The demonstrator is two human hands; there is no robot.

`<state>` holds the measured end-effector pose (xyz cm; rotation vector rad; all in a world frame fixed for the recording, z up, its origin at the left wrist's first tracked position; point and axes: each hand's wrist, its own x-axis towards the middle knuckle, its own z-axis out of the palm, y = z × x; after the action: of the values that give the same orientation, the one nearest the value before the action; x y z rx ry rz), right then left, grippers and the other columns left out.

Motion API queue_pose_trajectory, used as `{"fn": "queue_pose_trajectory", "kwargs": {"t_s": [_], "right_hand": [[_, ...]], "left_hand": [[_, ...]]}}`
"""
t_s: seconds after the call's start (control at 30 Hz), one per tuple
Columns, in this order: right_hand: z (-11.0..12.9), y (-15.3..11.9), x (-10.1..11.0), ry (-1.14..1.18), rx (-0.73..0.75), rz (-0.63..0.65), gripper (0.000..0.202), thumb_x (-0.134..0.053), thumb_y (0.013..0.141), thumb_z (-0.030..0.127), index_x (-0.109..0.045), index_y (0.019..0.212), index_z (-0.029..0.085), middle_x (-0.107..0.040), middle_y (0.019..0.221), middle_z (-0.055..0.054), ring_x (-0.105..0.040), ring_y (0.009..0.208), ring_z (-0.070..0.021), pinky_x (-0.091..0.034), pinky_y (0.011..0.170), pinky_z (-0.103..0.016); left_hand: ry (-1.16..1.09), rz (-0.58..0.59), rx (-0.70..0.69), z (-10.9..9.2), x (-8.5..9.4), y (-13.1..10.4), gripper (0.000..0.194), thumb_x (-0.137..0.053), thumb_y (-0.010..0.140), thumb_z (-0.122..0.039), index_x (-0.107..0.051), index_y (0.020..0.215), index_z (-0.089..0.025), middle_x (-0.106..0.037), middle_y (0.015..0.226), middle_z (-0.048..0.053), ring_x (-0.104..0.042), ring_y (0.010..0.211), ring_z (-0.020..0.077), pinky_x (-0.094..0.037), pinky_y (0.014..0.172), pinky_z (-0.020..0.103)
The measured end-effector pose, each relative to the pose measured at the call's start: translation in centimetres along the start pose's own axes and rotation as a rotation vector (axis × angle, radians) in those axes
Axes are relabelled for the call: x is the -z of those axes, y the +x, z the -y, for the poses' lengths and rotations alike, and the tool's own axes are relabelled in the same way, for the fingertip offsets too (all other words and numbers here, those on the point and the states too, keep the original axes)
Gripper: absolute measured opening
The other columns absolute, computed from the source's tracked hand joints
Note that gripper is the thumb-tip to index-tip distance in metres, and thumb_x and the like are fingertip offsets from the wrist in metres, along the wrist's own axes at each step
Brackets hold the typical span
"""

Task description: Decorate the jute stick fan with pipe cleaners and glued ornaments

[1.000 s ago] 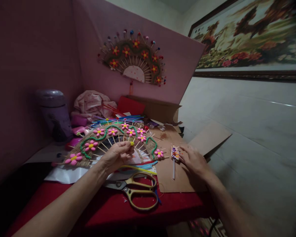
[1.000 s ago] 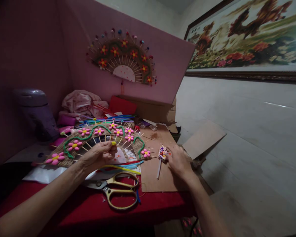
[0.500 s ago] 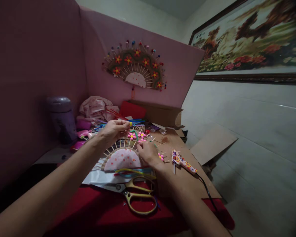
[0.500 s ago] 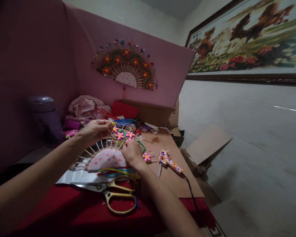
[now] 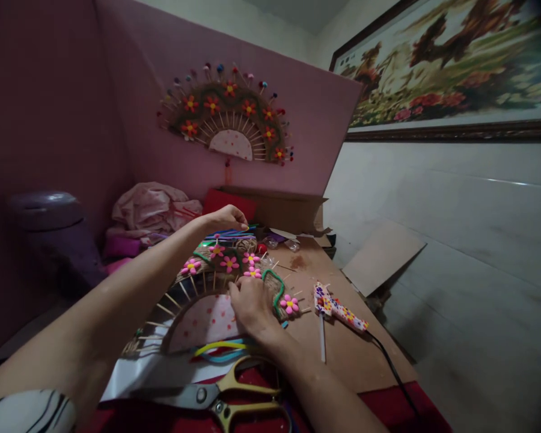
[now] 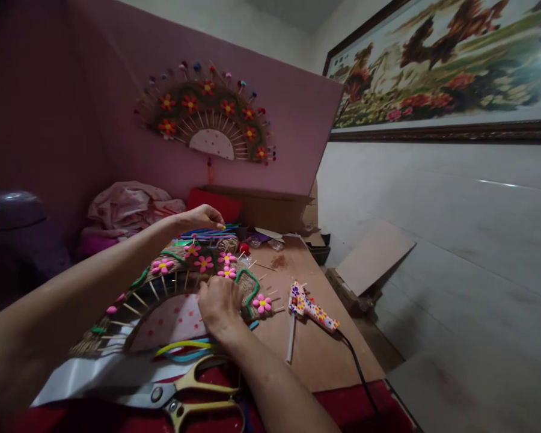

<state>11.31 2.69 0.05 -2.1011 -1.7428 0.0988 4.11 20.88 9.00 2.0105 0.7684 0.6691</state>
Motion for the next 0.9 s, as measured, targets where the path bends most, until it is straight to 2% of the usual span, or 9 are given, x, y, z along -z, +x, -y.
{"fn": "queue_pose_trajectory", "kwargs": {"t_s": [0.2, 0.43, 0.67, 0.9], "right_hand": [[0.2, 0.2, -0.1, 0.025, -0.055, -0.010, 0.030, -0.043, 0.083, 0.032, -0.071, 0.080, 0.021, -0.072, 0.079, -0.010, -0.066, 0.073, -0.0217, -0.041, 0.059, -0.027], [0.1, 0.4, -0.1, 0.042, -0.051, -0.027, 0.029, -0.045, 0.080, 0.032, -0.071, 0.076, 0.021, -0.072, 0.077, -0.008, -0.065, 0.070, -0.0213, -0.038, 0.056, -0.026], [-0.1, 0.6, -0.5, 0.047, 0.014, -0.072, 0.028, -0.045, 0.080, 0.031, -0.070, 0.075, 0.020, -0.071, 0.073, -0.007, -0.064, 0.066, -0.0176, -0.034, 0.053, -0.025], [-0.2, 0.7, -0.9, 0.052, 0.019, -0.115, 0.024, -0.048, 0.079, 0.030, -0.070, 0.072, 0.022, -0.071, 0.070, -0.004, -0.063, 0.062, -0.0162, -0.030, 0.051, -0.025]], "left_hand": [[-0.071, 0.170, 0.093, 1.4, 0.6, 2.5, 0.008, -0.072, 0.048, -0.010, -0.067, 0.054, -0.011, -0.058, 0.047, 0.003, -0.048, 0.044, 0.0123, -0.034, 0.048, 0.024], [-0.104, 0.391, 0.243, 1.8, -0.1, 3.9, 0.011, -0.072, 0.044, -0.008, -0.066, 0.053, -0.012, -0.066, 0.057, 0.010, -0.059, 0.053, 0.0197, -0.041, 0.051, 0.028], [-0.078, 0.550, 0.276, 2.7, -0.4, 4.9, 0.012, -0.074, 0.047, -0.012, -0.067, 0.056, -0.012, -0.066, 0.057, 0.008, -0.059, 0.053, 0.0169, -0.044, 0.052, 0.026], [-0.073, 0.638, 0.264, 4.2, -0.3, 5.8, 0.016, -0.076, 0.053, -0.019, -0.066, 0.064, -0.013, -0.066, 0.059, 0.002, -0.057, 0.054, 0.0115, -0.046, 0.057, 0.023]]}}
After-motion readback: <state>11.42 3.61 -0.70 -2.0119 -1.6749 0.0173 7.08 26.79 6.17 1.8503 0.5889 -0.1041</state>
